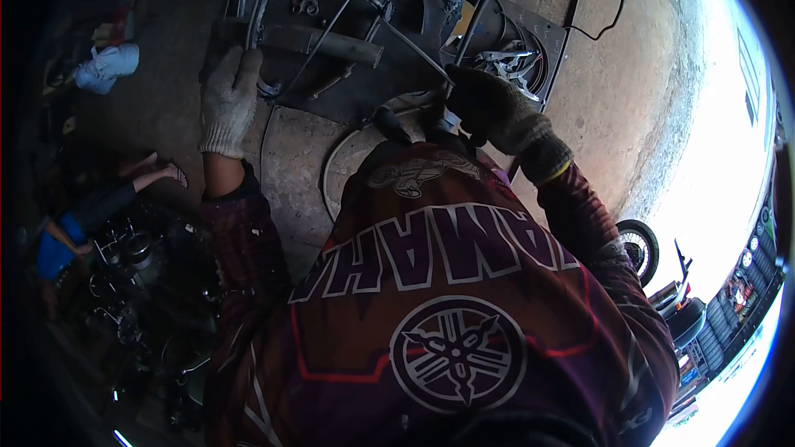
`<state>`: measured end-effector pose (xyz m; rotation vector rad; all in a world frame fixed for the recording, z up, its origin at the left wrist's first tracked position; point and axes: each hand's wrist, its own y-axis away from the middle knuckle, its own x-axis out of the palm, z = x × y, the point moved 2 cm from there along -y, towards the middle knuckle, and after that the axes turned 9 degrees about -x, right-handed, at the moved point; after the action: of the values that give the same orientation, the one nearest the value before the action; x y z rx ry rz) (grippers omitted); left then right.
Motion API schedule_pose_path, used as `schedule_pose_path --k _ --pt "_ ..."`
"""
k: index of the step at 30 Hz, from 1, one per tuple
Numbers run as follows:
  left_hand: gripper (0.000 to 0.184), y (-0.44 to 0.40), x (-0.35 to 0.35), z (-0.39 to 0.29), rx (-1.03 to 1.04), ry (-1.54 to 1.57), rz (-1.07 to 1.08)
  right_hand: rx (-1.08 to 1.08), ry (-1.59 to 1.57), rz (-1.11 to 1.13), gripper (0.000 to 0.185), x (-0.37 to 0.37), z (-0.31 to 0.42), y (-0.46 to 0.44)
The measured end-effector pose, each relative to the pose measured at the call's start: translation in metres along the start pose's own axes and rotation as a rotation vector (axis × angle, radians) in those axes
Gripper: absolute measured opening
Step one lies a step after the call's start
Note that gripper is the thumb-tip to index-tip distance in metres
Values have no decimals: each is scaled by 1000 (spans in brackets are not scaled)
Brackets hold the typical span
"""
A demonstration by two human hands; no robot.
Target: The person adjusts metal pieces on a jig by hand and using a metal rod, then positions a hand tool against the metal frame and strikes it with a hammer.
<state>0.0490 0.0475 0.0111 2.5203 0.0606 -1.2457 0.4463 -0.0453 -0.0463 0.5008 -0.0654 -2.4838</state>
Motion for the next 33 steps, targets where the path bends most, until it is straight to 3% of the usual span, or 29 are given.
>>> schedule_pose_path --k 1,4,6,7,9,10,13,16,17,19,21,22,24,25,26,28,30,31,33 --pt "53 0 2 2 2 -3 1 13 -31 -23 55 2 -9 -2" --pt "52 -5 0 6 11 -3 -42 -186 276 67 56 6 12 -11" --pt "53 -5 0 10 55 -74 -54 -317 664 -117 52 9 60 -3" --pt "53 -4 4 12 61 -73 -39 -301 664 -121 52 6 73 -2" --pt "53 -8 5 16 51 -29 -76 2 194 26 47 -3 82 -11" --pt "53 -3 1 7 44 -27 -80 0 195 34 47 2 74 -11" --pt "53 2 0 -3 -16 -3 -19 -111 243 -70 43 6 47 -5" --pt "53 -3 -1 4 35 1 -58 -511 735 -71 47 1 40 -5" --pt "53 1 -4 -4 14 0 2 -228 353 -86 49 6 20 -4" --pt "53 -1 -3 -4 -2 0 58 48 -27 -99 51 7 3 -5" --pt "54 -7 1 10 55 -64 -52 308 -794 -121 53 11 -6 -4" --pt "54 -8 1 13 58 -62 -54 305 -792 -122 53 10 -4 -5" --pt "56 -7 0 8 75 -112 -53 239 -362 -66 54 7 15 -6" --pt "56 -7 -1 5 77 -109 -55 239 -358 -67 54 9 27 -7" --pt "56 -5 -2 2 45 -62 -32 49 -41 -67 54 12 57 -9" --pt "56 -5 2 2 24 -12 0 -132 280 -74 53 14 73 -7" --pt "55 -5 1 6 58 -106 -59 -341 711 74 51 14 73 -13" --pt "55 -1 1 8 47 -105 -55 -340 706 85 51 16 77 -12" --pt "56 0 2 2 14 -13 -59 -21 338 46 48 12 75 -13"
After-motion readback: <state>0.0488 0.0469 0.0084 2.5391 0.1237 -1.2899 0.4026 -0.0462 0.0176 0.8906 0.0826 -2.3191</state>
